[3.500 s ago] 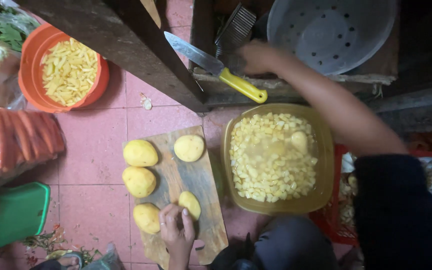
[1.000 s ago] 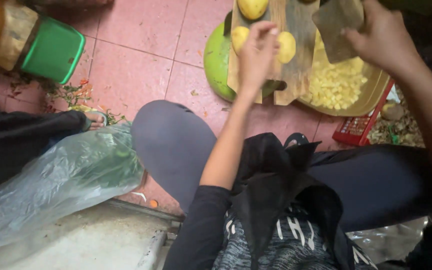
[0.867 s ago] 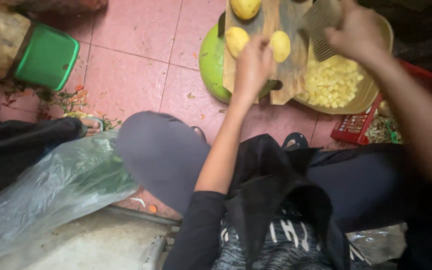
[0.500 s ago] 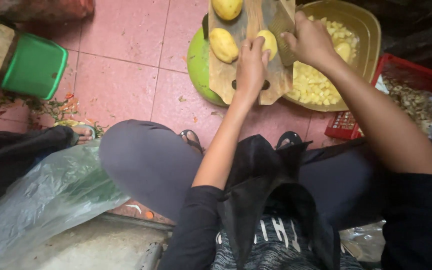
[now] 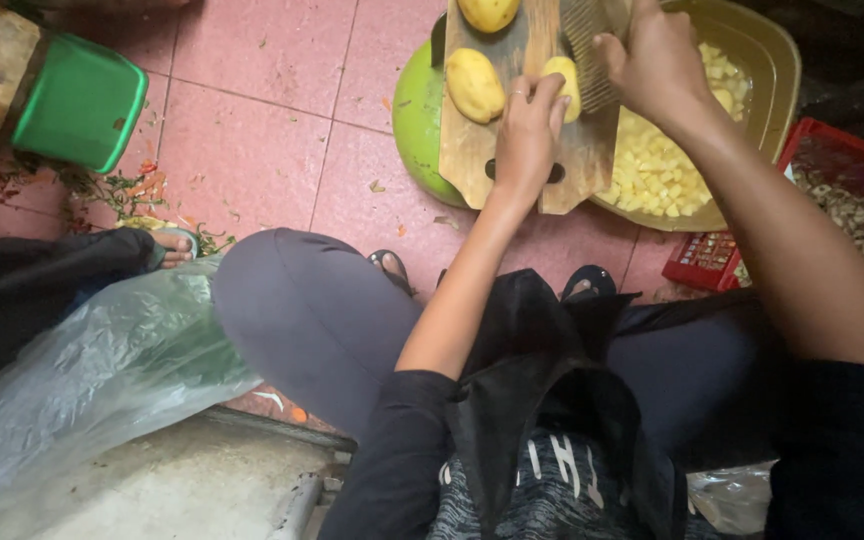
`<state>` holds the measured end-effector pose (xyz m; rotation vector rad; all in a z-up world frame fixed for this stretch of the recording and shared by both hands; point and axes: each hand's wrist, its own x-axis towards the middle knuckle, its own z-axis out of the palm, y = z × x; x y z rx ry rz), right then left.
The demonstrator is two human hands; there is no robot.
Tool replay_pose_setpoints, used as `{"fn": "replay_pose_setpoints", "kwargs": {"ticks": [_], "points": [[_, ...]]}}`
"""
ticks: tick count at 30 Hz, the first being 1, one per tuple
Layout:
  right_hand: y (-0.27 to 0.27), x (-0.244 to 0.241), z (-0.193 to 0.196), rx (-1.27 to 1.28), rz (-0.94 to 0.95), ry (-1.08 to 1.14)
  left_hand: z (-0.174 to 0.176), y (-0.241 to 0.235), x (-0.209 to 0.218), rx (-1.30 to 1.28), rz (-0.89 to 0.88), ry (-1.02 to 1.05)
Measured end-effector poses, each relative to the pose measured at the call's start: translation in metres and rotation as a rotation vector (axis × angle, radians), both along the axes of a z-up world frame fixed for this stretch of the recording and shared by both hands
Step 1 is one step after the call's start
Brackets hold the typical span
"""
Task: Cutting and slicing potatoes using a knife and a crinkle cutter on a wooden board.
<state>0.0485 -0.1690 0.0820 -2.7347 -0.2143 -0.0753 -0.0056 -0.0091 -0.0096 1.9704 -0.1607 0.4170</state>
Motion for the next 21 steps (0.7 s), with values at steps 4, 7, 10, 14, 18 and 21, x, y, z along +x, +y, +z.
{"fn": "replay_pose_setpoints", "kwargs": {"ticks": [4,7,10,14,18,21], "points": [[0.003,0.002,-0.002,0.028,-0.001,0.062,-0.001,0.001,-0.002,-0.015,-0.009,-0.02],[-0.008,0.005,-0.012,0.013,0.041,0.015,-0.003,0.001,-0.001,-0.029,-0.008,-0.028],[-0.021,0.007,-0.025,0.014,0.084,-0.033,-0.005,0.001,-0.002,-0.035,-0.006,-0.025],[-0.009,0.002,0.004,0.107,-0.045,0.21,0.0,0.002,-0.003,-0.046,-0.002,-0.03],[-0.021,0.001,0.002,0.497,0.211,0.173,0.02,0.001,-0.005,-0.27,-0.027,0.094],[0.001,-0.016,0.05,0.625,0.288,0.045,0.029,0.002,-0.006,-0.691,-0.128,0.305]]}}
